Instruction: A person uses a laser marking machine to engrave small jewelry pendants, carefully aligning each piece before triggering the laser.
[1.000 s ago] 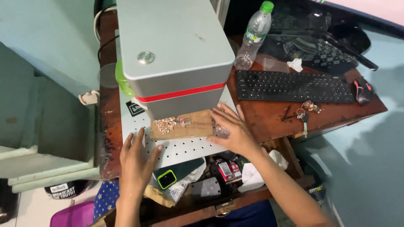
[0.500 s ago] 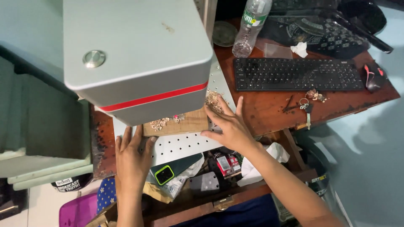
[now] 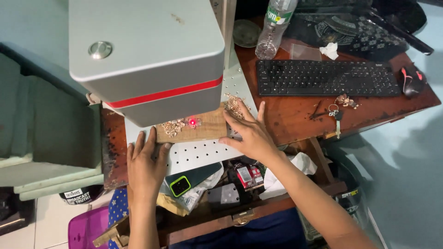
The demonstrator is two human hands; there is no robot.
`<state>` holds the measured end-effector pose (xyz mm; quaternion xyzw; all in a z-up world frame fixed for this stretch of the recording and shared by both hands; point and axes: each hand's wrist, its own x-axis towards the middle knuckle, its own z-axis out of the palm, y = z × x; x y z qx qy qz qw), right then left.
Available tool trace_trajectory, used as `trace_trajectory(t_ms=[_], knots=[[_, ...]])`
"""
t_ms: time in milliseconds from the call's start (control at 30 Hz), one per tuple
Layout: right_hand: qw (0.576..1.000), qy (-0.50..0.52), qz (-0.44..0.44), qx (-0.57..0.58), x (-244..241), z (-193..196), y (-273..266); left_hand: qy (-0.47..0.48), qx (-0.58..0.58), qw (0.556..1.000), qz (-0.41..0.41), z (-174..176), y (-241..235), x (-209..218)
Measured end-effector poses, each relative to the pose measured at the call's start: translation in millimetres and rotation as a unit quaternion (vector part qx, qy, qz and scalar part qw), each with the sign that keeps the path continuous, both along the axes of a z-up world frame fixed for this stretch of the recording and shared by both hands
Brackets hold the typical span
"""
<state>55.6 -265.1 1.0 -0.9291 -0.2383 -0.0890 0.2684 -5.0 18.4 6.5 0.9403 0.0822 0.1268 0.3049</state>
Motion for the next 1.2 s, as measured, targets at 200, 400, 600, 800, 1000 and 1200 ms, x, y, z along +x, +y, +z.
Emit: trace_trajectory(t_ms=[200,400,600,800,1000,1200], knots=[[1.0,0.004,-0.002,0.009,0.4,1.2,-0.8,-0.001,-0.012,1.0,-0.005,0.6,1.5,0.4],[1.0,0.002,0.002,0.02,1.0,0.2,-1.2,0.011,-0.009,1.0,-0.001,1.8,0.4,0.8],[1.0,-0.006,0.006,0.017,2.0,-3.6,-2.0,0.016,-0.012,1.0,0.005,5.5,-0.6,0.7],[0.999,-0.025,-0.014,0.02,1.5,-0.9,-8.7,0.047,0.006,0.999,-0.013,1.8,3.0,4.0],[0.957,-0.002,-0.281,0.078,16.2,22.3,-41.1,0.035,-0.009,0.999,-0.025,-6.5,4.9,4.2],[0.928,0.105,-0.351,0.061,34.1,13.9,-72.4,0.02,-0.013,0.999,-0.035,-6.3,5.2,3.1]])
